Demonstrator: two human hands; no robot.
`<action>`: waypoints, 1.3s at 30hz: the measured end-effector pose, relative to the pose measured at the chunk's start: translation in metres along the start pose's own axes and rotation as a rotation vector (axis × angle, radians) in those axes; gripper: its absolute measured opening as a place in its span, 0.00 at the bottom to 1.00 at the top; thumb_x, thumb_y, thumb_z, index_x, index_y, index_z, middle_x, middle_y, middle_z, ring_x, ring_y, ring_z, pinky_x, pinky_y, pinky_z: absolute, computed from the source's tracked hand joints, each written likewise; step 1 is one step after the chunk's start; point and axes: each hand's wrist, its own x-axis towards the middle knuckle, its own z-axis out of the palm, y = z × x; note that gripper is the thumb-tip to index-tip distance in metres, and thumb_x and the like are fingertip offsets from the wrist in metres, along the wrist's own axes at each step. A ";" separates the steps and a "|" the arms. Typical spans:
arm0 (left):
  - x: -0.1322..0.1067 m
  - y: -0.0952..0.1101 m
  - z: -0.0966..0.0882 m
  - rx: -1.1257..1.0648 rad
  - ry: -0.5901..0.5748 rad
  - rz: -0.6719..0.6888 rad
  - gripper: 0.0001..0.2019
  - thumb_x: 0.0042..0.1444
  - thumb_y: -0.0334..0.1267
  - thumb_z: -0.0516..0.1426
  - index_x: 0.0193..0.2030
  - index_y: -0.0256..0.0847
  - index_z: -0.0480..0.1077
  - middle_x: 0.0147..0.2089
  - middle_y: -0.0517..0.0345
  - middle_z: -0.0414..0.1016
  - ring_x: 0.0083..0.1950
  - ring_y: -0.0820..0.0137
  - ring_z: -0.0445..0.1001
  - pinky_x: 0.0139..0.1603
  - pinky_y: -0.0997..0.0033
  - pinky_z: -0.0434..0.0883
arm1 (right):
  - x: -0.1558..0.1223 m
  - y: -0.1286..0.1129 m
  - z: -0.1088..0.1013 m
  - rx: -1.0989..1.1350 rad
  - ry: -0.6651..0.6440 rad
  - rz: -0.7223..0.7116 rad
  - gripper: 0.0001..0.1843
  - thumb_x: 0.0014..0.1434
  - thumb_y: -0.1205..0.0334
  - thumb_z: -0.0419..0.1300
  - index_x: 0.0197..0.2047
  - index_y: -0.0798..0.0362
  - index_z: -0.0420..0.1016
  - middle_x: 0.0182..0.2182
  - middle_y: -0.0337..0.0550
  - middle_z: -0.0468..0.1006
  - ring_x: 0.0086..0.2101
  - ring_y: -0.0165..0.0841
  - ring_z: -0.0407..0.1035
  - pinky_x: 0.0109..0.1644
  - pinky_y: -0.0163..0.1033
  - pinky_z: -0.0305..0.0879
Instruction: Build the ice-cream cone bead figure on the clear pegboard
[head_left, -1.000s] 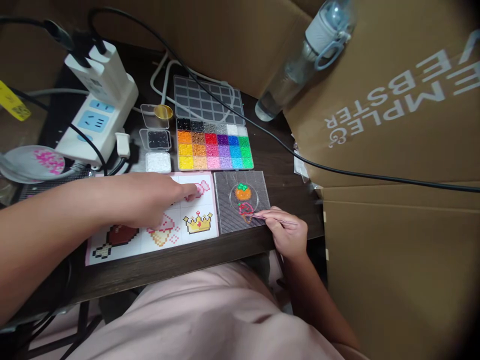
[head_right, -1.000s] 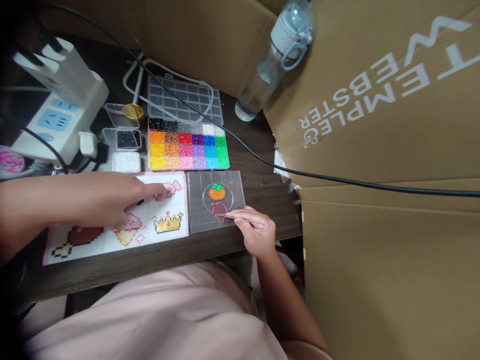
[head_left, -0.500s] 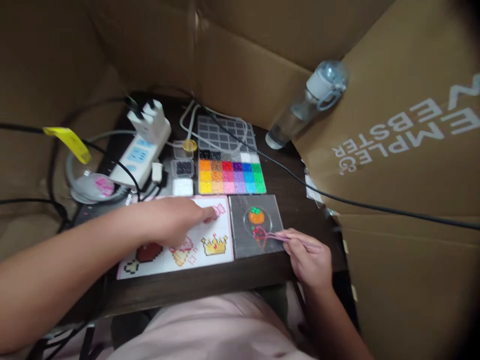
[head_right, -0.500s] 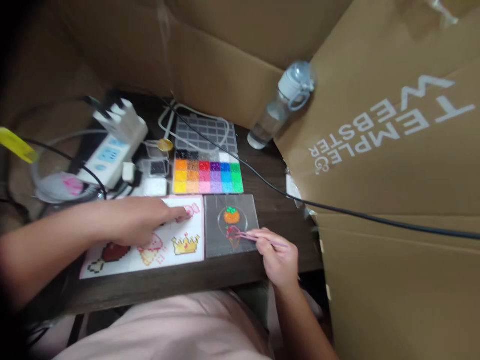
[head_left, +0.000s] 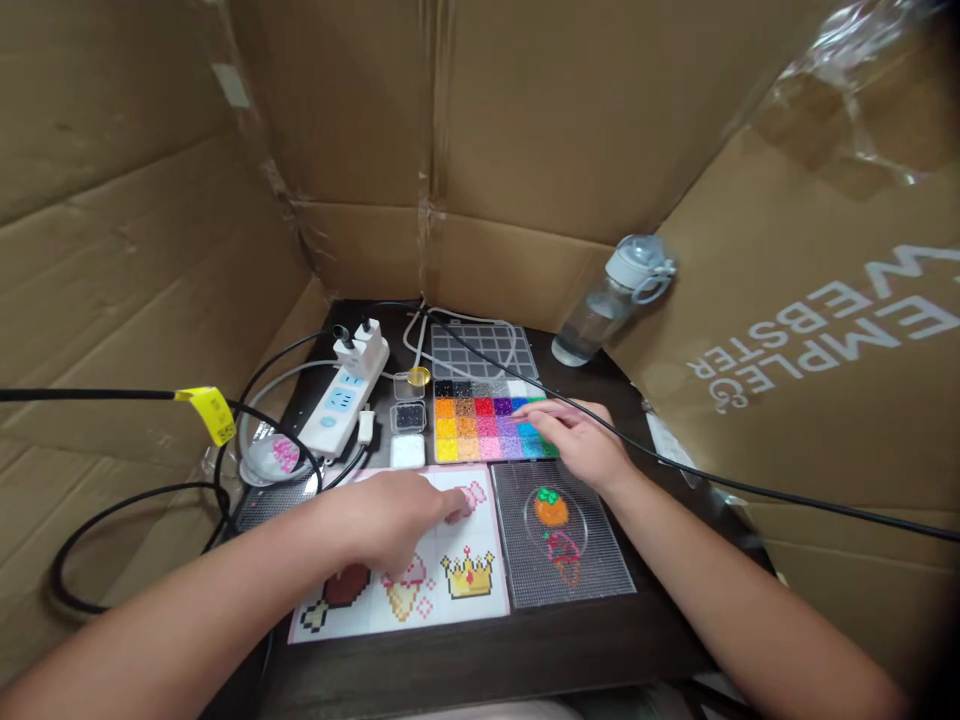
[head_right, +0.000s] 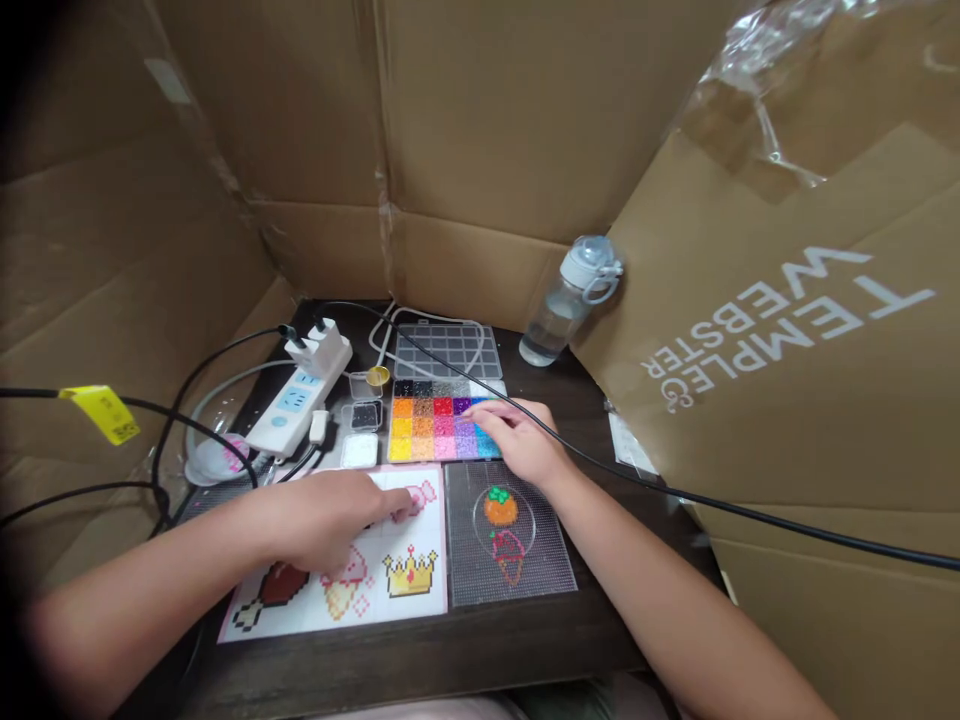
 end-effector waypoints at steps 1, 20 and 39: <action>0.000 0.000 0.000 0.004 0.006 -0.004 0.43 0.47 0.43 0.66 0.72 0.54 0.60 0.51 0.43 0.79 0.47 0.50 0.78 0.43 0.55 0.75 | 0.007 -0.001 0.008 -0.022 -0.031 -0.021 0.12 0.61 0.55 0.63 0.34 0.47 0.88 0.37 0.43 0.88 0.41 0.40 0.81 0.50 0.44 0.76; 0.009 -0.003 0.006 -0.021 -0.016 -0.013 0.43 0.48 0.38 0.63 0.73 0.55 0.59 0.47 0.43 0.79 0.46 0.49 0.79 0.42 0.56 0.73 | 0.016 0.007 0.045 0.126 -0.084 0.027 0.11 0.62 0.57 0.63 0.34 0.49 0.87 0.34 0.44 0.88 0.38 0.38 0.83 0.47 0.43 0.79; 0.009 -0.005 0.008 -0.025 0.001 0.000 0.45 0.48 0.41 0.65 0.74 0.56 0.57 0.49 0.45 0.79 0.47 0.51 0.79 0.45 0.57 0.73 | 0.015 0.007 0.045 0.111 -0.045 0.018 0.11 0.62 0.58 0.64 0.33 0.49 0.88 0.34 0.44 0.88 0.37 0.38 0.83 0.46 0.44 0.80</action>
